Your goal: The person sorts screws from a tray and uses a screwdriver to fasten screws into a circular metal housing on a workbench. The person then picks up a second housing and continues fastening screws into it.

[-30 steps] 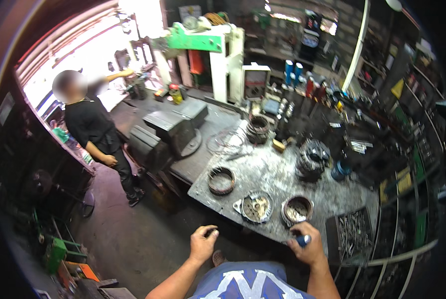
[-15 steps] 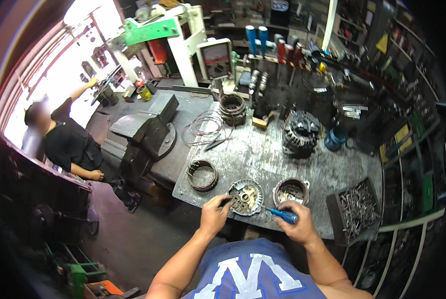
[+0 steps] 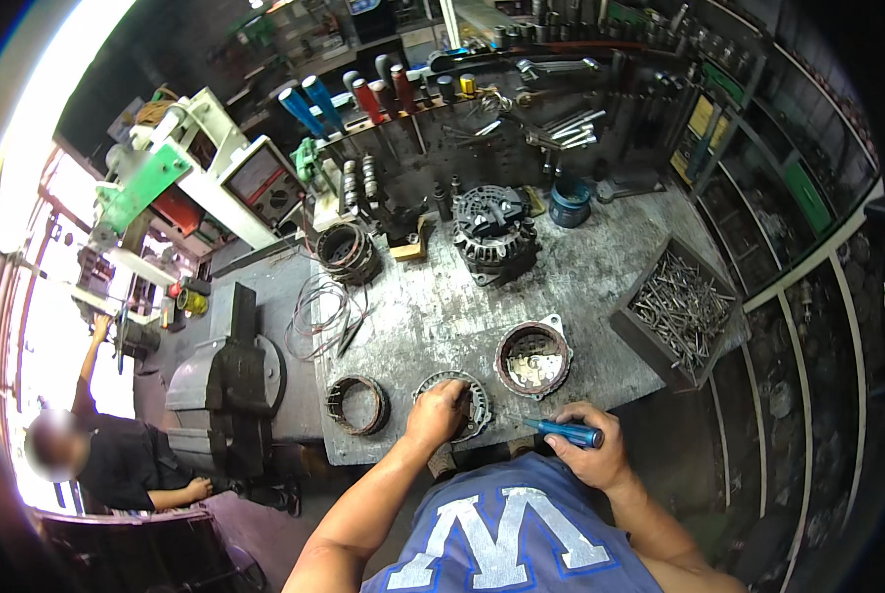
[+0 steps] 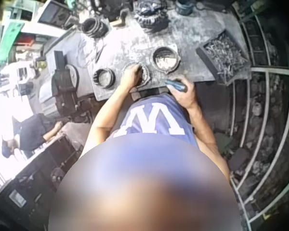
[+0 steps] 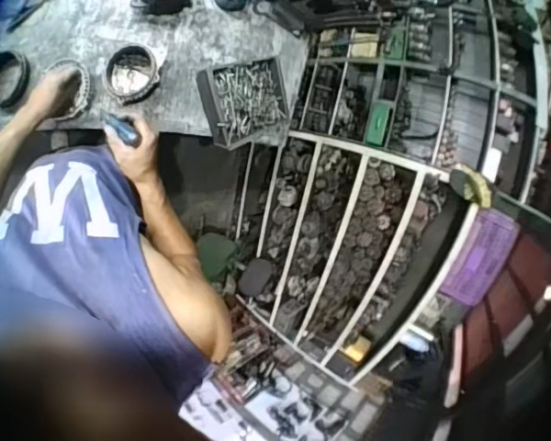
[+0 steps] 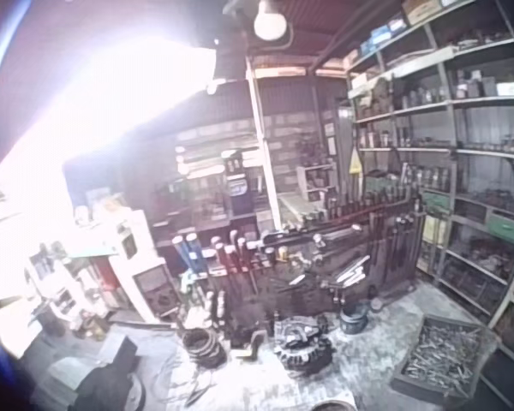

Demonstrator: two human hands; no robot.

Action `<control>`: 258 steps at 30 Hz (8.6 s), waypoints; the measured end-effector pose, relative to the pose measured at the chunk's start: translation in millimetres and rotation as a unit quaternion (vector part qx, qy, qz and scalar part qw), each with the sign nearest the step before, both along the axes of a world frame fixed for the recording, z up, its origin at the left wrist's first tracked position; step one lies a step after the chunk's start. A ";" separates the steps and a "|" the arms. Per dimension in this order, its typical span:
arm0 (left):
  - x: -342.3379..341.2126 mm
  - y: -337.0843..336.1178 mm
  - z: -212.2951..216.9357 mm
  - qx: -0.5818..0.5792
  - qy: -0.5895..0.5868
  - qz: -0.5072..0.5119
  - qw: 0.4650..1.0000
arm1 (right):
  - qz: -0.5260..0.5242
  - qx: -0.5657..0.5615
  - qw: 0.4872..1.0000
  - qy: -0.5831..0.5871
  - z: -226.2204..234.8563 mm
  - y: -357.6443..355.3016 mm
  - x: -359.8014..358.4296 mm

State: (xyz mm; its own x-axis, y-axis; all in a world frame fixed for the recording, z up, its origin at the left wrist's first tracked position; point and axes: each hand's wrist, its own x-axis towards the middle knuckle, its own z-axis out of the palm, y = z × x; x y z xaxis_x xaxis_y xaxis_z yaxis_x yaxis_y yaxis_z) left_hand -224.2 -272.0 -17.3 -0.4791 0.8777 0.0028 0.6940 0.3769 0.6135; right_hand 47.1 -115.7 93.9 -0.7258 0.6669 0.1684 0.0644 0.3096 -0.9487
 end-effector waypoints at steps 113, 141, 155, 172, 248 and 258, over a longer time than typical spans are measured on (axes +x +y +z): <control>-11.7 -4.9 -12.7 0.054 0.026 -0.103 0.993 | 0.158 0.382 0.886 -0.212 83.4 -31.7 -142.4; -19.5 0.6 -4.4 0.021 -0.005 -0.104 0.994 | 0.198 0.343 0.886 -0.242 80.7 -17.8 -136.5; -15.9 -3.3 -17.3 0.021 0.036 -0.106 0.993 | 0.134 0.344 0.873 -0.318 73.9 -17.3 -132.1; -11.1 -7.3 -7.2 0.095 0.031 -0.071 0.992 | 0.128 0.358 0.823 -0.422 81.2 -23.1 -140.4; -31.7 -74.9 5.0 0.041 -0.086 -0.036 0.995 | 0.270 0.430 0.794 -0.334 69.7 8.9 -172.0; -28.2 -70.6 -9.1 0.083 -0.131 -0.041 0.987 | 0.247 0.447 0.752 -0.418 77.3 1.6 -169.7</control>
State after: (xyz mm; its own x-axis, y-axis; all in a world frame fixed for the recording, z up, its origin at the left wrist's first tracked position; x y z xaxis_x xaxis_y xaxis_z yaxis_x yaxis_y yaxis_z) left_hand -252.4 -342.6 -26.4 -0.4095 0.9116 0.0351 0.5279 0.2054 0.8241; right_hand -122.5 -114.1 171.2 -0.9487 0.1742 -0.2639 0.1911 0.9808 -0.0398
